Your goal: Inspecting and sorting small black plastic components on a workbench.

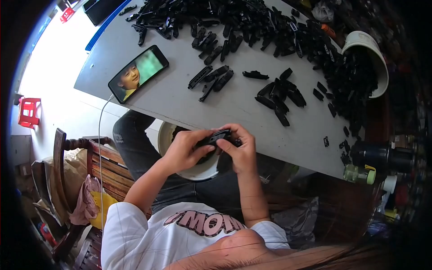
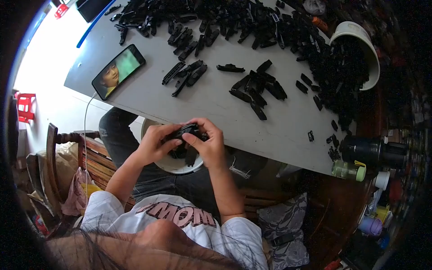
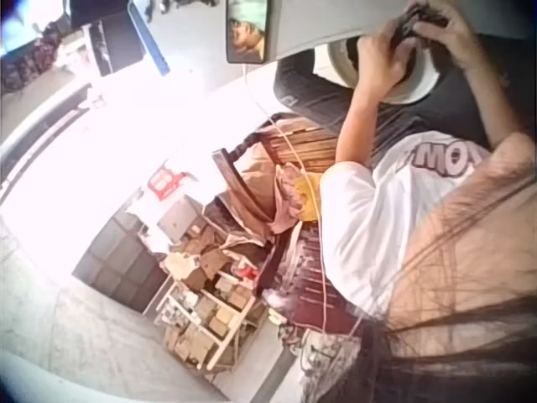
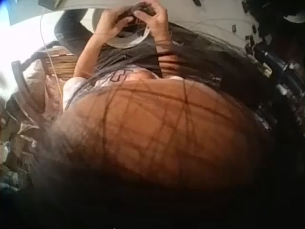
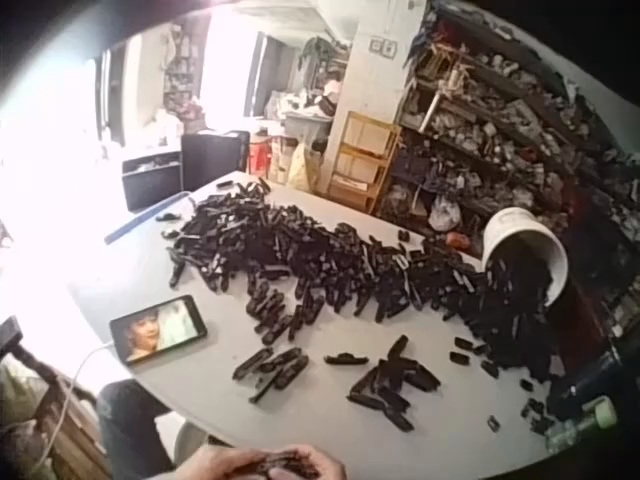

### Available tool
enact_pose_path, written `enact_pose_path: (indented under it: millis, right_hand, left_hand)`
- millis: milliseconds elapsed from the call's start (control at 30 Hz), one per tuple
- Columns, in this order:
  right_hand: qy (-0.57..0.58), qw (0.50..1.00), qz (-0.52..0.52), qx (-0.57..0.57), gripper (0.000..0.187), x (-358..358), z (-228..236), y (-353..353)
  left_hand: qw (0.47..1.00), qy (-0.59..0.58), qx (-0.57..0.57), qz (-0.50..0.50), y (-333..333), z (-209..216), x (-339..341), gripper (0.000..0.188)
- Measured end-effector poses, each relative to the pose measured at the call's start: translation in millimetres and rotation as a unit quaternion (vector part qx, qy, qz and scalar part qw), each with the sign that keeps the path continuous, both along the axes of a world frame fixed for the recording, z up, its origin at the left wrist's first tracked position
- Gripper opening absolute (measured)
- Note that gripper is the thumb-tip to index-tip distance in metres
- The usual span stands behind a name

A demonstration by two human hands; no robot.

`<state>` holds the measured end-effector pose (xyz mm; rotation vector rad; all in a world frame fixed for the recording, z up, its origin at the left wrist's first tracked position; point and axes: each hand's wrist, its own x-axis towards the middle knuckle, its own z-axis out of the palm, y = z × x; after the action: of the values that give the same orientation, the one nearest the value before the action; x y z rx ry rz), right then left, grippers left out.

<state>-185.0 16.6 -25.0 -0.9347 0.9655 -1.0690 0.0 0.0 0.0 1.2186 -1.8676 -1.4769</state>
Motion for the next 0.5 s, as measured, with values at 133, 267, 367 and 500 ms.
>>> enact_pose_path:
  millis: [133, 267, 367, 500]
  right_hand:
    - [0.059, 0.995, -0.003, -0.076, 0.029, 16.3, -11.3, 9.7]
    - [0.228, 0.958, -0.064, -0.163, 0.018, -6.8, -1.4, -5.3]
    - [0.562, 0.752, -0.212, -0.27, 0.021, -42.9, 2.7, -42.5]
    - [0.746, 0.589, -0.147, -0.275, 0.033, -59.6, -0.6, -61.1]
  left_hand:
    - [0.993, -0.047, -0.101, -0.035, -2.3, -3.0, 21.1, 0.034]
    - [0.961, -0.086, -0.263, -0.024, -33.2, -2.2, 25.8, 0.031]
    - [0.883, -0.188, -0.428, 0.037, -69.0, -13.1, 9.6, 0.035]
    - [0.815, -0.282, -0.506, -0.03, -82.8, -23.2, -4.0, 0.039]
